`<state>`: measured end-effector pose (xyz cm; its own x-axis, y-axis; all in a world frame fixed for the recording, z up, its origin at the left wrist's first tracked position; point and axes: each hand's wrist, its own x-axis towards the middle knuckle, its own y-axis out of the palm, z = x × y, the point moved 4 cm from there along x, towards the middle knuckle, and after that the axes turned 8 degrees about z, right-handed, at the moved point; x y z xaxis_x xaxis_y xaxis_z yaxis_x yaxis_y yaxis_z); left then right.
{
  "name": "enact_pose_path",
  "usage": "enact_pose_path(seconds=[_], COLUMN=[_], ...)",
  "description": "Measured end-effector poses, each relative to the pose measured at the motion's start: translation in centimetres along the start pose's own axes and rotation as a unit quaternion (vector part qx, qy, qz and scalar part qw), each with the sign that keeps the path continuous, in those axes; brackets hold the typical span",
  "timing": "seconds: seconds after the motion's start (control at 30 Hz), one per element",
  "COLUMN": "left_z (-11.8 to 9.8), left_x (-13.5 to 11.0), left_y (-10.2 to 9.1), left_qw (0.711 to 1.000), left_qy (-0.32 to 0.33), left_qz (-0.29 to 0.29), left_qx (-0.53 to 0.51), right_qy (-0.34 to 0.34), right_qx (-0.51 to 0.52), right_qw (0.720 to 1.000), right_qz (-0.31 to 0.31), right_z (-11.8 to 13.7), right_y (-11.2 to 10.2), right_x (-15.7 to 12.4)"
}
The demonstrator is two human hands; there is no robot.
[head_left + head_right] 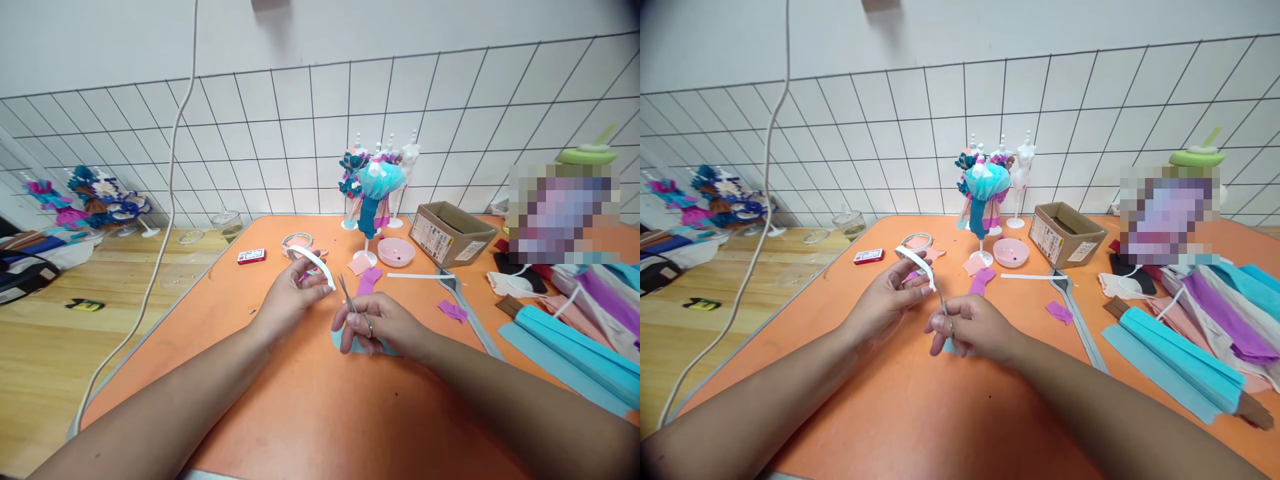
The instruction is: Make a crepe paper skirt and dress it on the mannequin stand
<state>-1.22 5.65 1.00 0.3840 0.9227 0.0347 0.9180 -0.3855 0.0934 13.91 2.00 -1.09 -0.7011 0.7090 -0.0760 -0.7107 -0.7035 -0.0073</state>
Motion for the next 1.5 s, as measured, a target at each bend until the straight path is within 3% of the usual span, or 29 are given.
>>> enact_pose_path(seconds=[0.1,0.37,0.77,0.97,1.17,1.5], left_z=[-0.1,-0.3,-0.5,0.0,0.4,0.5], left_x=[0.0,-0.1,-0.4,-0.7,-0.8,-0.9], left_y=[0.2,0.2,0.6,1.2,1.3,1.8], left_qw=[1.000,0.997,0.991,0.987,0.989,0.991], left_qy=[0.016,0.050,0.066,0.063,0.057,0.083], left_qz=[0.004,-0.007,-0.036,-0.088,-0.084,-0.075], left_qx=[0.010,0.063,0.110,0.120,0.109,0.075], right_qy=[0.022,0.056,0.090,0.052,0.051,0.055], right_qx=[-0.001,-0.037,-0.090,-0.255,-0.244,-0.321], right_qw=[0.999,0.998,0.992,0.958,0.963,0.932], right_qz=[0.037,-0.009,-0.030,-0.119,-0.099,-0.160], right_z=[-0.2,-0.4,-1.0,-1.3,-1.5,-1.1], right_y=[0.5,0.5,0.8,0.5,0.5,0.4], right_x=[0.0,0.1,0.1,0.3,0.4,0.3])
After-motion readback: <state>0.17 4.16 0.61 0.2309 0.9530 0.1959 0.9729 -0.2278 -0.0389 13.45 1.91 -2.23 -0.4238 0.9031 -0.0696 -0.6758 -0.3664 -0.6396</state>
